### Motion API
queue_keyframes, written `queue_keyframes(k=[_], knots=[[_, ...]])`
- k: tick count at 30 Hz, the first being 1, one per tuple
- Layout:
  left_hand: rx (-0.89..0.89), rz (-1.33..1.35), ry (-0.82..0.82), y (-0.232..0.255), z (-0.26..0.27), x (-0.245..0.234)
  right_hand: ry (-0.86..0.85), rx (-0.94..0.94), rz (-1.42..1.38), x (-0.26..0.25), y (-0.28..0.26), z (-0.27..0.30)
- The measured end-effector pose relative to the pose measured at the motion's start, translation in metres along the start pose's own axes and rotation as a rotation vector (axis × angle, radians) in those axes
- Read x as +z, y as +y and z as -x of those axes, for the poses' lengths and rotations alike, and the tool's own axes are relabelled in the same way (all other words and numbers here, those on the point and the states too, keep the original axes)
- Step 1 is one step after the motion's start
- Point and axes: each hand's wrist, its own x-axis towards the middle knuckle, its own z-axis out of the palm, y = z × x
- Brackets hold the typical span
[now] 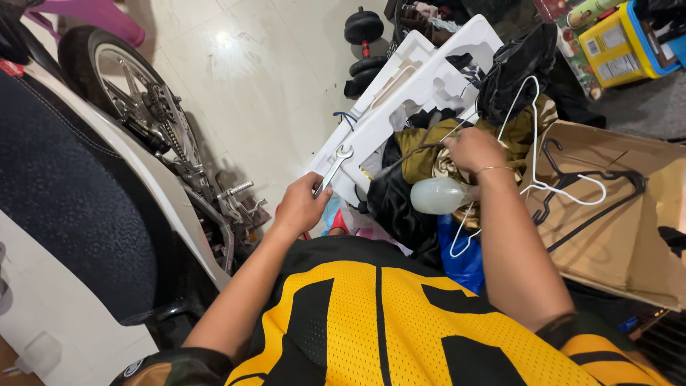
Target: The person removes the motorcycle seat using a wrench and keys, then works on the internal components under the seat. They place a small plastic bag inside the compartment, replace the seat, and insert the key into the ignition.
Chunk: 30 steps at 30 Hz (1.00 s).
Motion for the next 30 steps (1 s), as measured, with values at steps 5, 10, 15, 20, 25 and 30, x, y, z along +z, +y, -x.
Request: queue_keyframes(k=[5, 10, 15, 20, 25, 30], knots=[[-0.065, 0.046, 0.021, -0.003, 0.001, 0.010, -0.051, 0.052, 0.104, 0.012, -0.013, -0.013], [-0.052, 0.075, 0.087, -0.004, 0.010, 0.000, -0.005, 0.036, 0.175, 0.022, -0.013, -0.024], [-0.337, 0.151, 0.028, -0.016, 0.022, -0.020, 0.057, 0.014, 0.177, 0.019, -0.017, -0.025], [-0.185, 0.124, 0.128, -0.051, 0.031, -0.036, 0.095, -0.048, 0.191, 0.024, -0.036, -0.003], [-0.200, 0.152, 0.078, -0.079, 0.030, -0.056, -0.007, -0.101, 0.172, 0.046, -0.077, 0.041], [-0.037, 0.087, 0.118, -0.093, 0.024, -0.088, -0.121, -0.269, 0.105, 0.088, -0.144, 0.090]])
